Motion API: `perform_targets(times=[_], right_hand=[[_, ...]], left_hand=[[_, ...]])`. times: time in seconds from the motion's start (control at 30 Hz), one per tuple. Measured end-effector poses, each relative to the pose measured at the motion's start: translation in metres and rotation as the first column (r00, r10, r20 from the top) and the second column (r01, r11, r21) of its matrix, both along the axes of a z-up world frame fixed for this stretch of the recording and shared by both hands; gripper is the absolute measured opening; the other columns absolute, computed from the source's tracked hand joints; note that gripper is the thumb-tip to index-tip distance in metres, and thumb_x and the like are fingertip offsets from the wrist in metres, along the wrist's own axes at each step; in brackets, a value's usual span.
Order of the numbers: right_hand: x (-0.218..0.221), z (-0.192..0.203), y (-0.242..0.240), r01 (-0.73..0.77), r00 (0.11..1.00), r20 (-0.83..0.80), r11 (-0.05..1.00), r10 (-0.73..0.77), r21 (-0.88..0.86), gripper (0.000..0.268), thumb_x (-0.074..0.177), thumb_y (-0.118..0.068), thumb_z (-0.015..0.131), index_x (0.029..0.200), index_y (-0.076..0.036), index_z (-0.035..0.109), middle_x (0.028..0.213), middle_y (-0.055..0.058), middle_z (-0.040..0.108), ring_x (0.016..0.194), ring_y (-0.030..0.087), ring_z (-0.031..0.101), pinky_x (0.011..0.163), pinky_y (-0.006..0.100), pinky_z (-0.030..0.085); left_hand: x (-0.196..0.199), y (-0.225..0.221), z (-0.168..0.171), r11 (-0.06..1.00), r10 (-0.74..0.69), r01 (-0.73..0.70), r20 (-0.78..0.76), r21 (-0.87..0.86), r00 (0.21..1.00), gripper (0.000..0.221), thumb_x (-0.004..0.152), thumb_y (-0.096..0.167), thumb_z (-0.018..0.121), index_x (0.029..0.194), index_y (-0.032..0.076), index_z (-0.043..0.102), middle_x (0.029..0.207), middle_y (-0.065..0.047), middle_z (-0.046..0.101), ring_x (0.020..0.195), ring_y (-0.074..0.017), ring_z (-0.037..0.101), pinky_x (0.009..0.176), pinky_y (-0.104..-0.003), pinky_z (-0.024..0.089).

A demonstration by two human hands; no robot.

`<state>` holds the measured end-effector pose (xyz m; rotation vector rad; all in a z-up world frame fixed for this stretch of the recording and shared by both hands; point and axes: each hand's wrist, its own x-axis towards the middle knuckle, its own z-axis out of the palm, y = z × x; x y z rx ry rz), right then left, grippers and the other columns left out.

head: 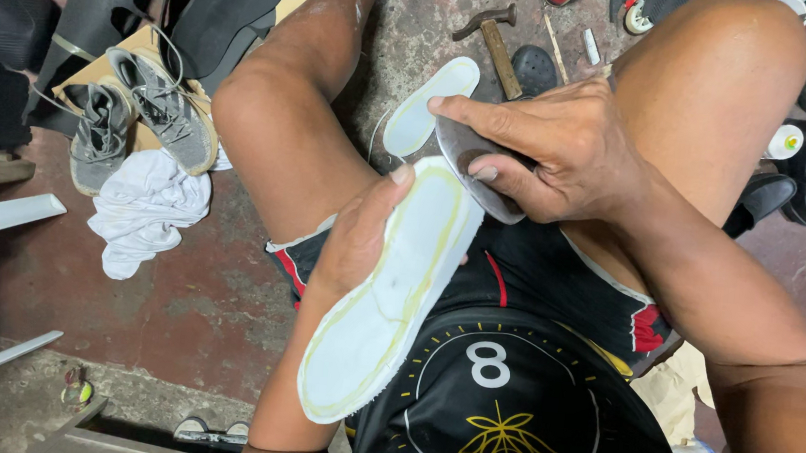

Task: The person trims the edges of a white shoe sole with a blade and then fits it onto a brown sole component. They use the blade to shave down excess material along the perimeter of the white sole while holding it in their hands.

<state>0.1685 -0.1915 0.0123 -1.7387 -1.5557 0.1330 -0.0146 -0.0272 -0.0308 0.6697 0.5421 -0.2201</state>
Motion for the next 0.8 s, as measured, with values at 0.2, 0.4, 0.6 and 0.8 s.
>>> perform_targets(times=[0.2,0.4,0.6,0.8], right_hand=[[-0.007,0.002,0.001,0.059,0.998,-0.005,0.998,-0.059,0.003,0.043,0.111,-0.035,0.059,0.142,-0.007,0.064,0.090,0.015,0.074,0.073,0.024,0.072,0.070,0.030,0.057],[-0.007,-0.002,0.011,0.268,0.577,-0.740,0.936,-0.345,-0.228,0.042,0.110,-0.033,0.047,0.138,-0.004,0.059,0.077,0.004,0.061,0.059,0.006,0.057,0.054,0.025,0.050],[-0.009,-0.021,0.014,0.269,0.911,-0.304,0.960,-0.279,-0.073,0.030,0.119,-0.023,0.050,0.132,0.001,0.063,0.104,0.014,0.072,0.092,0.021,0.074,0.083,0.030,0.055],[-0.009,-0.022,0.016,0.294,0.932,-0.231,0.955,-0.280,0.027,0.028,0.119,-0.020,0.054,0.134,0.002,0.062,0.128,0.017,0.072,0.106,0.029,0.077,0.090,0.033,0.058]], left_hand=[[0.011,0.020,-0.009,0.995,0.036,-0.040,0.052,0.086,0.998,0.048,0.108,0.035,0.044,0.128,-0.005,0.061,0.105,-0.012,0.071,0.090,-0.0176,0.069,0.082,-0.031,0.056],[0.012,0.025,-0.005,0.854,-0.101,-0.093,0.338,0.512,0.936,0.038,0.116,0.031,0.041,0.129,0.000,0.058,0.110,-0.002,0.064,0.101,-0.0071,0.058,0.093,-0.024,0.048],[0.008,0.013,0.005,0.852,-0.111,-0.082,0.332,0.518,0.937,0.038,0.116,0.030,0.039,0.130,0.000,0.059,0.110,-0.001,0.065,0.102,-0.0061,0.058,0.093,-0.023,0.048],[0.014,0.013,0.003,0.952,-0.066,-0.038,0.325,0.303,0.943,0.036,0.116,0.027,0.042,0.129,-0.003,0.059,0.112,-0.004,0.066,0.101,-0.0068,0.060,0.092,-0.024,0.050]])
